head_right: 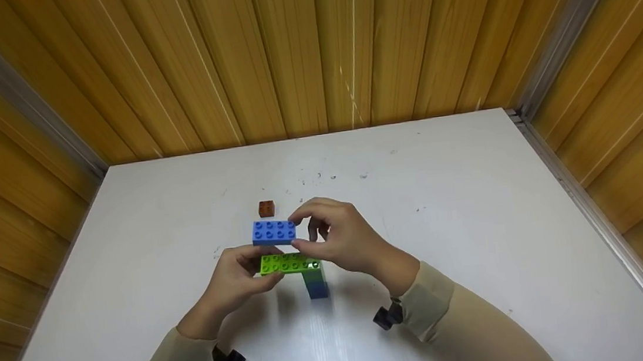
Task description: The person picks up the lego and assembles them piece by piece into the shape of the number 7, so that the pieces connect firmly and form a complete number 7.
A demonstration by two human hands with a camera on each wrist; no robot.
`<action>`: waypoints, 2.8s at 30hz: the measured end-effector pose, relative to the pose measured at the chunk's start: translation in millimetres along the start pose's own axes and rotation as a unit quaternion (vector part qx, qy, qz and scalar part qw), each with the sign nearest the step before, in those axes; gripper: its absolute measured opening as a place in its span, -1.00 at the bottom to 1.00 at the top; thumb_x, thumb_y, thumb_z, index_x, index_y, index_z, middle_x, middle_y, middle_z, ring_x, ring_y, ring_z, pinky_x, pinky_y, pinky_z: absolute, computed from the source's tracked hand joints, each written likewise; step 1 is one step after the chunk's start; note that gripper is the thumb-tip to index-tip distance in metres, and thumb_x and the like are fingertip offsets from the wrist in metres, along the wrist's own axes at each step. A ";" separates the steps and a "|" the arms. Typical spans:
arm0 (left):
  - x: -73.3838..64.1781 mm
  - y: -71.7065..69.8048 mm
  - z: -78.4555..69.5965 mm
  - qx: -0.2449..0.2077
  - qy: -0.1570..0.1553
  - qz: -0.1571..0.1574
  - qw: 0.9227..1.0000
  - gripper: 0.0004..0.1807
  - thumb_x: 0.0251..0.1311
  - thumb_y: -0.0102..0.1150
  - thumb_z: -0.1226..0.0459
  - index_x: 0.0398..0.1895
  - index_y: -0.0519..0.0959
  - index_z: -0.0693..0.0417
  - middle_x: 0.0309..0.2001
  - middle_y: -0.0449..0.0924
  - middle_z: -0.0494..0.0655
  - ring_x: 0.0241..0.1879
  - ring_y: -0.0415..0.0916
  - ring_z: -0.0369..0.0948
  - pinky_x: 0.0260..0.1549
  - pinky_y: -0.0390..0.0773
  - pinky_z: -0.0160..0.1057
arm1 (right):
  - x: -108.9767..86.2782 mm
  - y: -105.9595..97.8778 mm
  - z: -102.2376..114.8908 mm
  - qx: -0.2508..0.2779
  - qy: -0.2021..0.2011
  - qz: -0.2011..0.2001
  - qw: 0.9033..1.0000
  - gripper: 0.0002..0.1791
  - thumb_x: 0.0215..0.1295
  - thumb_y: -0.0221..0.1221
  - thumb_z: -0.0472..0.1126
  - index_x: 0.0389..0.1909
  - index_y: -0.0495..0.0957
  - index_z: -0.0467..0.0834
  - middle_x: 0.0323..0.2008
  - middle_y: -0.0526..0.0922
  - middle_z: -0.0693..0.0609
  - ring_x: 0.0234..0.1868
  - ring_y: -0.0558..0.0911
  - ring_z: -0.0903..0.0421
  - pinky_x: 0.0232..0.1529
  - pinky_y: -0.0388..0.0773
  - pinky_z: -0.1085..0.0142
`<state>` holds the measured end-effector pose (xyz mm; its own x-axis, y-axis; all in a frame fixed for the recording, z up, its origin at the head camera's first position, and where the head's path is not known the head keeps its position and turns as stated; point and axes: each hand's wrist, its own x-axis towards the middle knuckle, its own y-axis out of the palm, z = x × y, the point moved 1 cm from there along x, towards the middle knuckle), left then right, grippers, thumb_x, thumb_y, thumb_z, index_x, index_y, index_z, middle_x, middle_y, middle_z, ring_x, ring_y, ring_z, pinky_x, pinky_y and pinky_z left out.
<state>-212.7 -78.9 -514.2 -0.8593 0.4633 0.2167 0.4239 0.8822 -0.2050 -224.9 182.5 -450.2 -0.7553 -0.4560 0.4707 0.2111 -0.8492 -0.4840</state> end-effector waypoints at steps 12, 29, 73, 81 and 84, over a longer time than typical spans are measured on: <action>-1.7 5.4 1.6 -0.012 0.010 -0.014 1.000 -0.57 0.27 0.60 0.38 0.21 0.81 0.23 0.10 0.89 0.14 -0.07 0.79 -0.29 0.04 0.82 -0.34 | -18.4 6.3 -11.9 -0.017 -0.024 0.022 0.999 -0.59 0.30 0.59 -0.35 0.13 0.81 -0.01 -0.01 0.85 0.04 -0.14 0.69 0.02 -0.19 0.65 0.25; -0.8 4.0 0.0 -0.040 -0.036 -0.009 0.999 -0.60 0.31 0.61 0.38 0.19 0.80 0.28 0.07 0.89 0.18 -0.09 0.83 -0.29 -0.01 0.84 -0.34 | -21.8 9.0 -19.4 0.010 -0.040 0.038 0.998 -0.58 0.28 0.58 -0.38 0.12 0.81 -0.04 -0.05 0.84 -0.02 -0.13 0.67 0.04 -0.09 0.58 0.39; -0.4 -5.9 -22.2 -0.177 -0.170 0.009 0.969 -0.59 0.54 0.41 0.28 0.21 0.72 0.49 0.04 0.87 0.23 -0.22 0.89 -0.18 -0.03 0.90 -0.14 | -26.5 4.3 -25.9 -0.015 -0.065 0.076 0.995 -0.46 0.30 0.62 -0.33 0.29 0.76 -0.11 0.09 0.84 -0.05 -0.05 0.75 0.09 0.05 0.75 0.42; 0.4 -6.4 -25.7 -0.183 -0.181 0.014 0.966 -0.59 0.52 0.41 0.30 0.21 0.71 0.51 0.01 0.88 0.15 -0.22 0.87 -0.18 0.00 0.90 -0.12 | -27.1 5.9 -27.7 -0.007 -0.083 0.062 0.995 -0.45 0.27 0.62 -0.38 0.28 0.78 -0.14 0.09 0.84 -0.10 0.03 0.79 0.05 0.08 0.76 0.47; 0.3 -6.7 -26.2 -0.183 -0.181 0.017 0.966 -0.59 0.50 0.42 0.32 0.22 0.71 0.50 0.01 0.88 0.15 -0.21 0.87 -0.19 0.02 0.90 -0.11 | -27.3 6.6 -28.3 0.000 -0.083 0.060 0.995 -0.45 0.27 0.62 -0.39 0.28 0.78 -0.16 0.10 0.84 -0.11 0.07 0.80 0.04 0.09 0.76 0.48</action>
<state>-208.4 -82.5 -487.7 -0.8592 0.4906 -0.1449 0.4689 0.8685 0.1604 -220.4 196.9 -487.1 -0.6113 -0.5923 0.5250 0.2944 -0.7859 -0.5438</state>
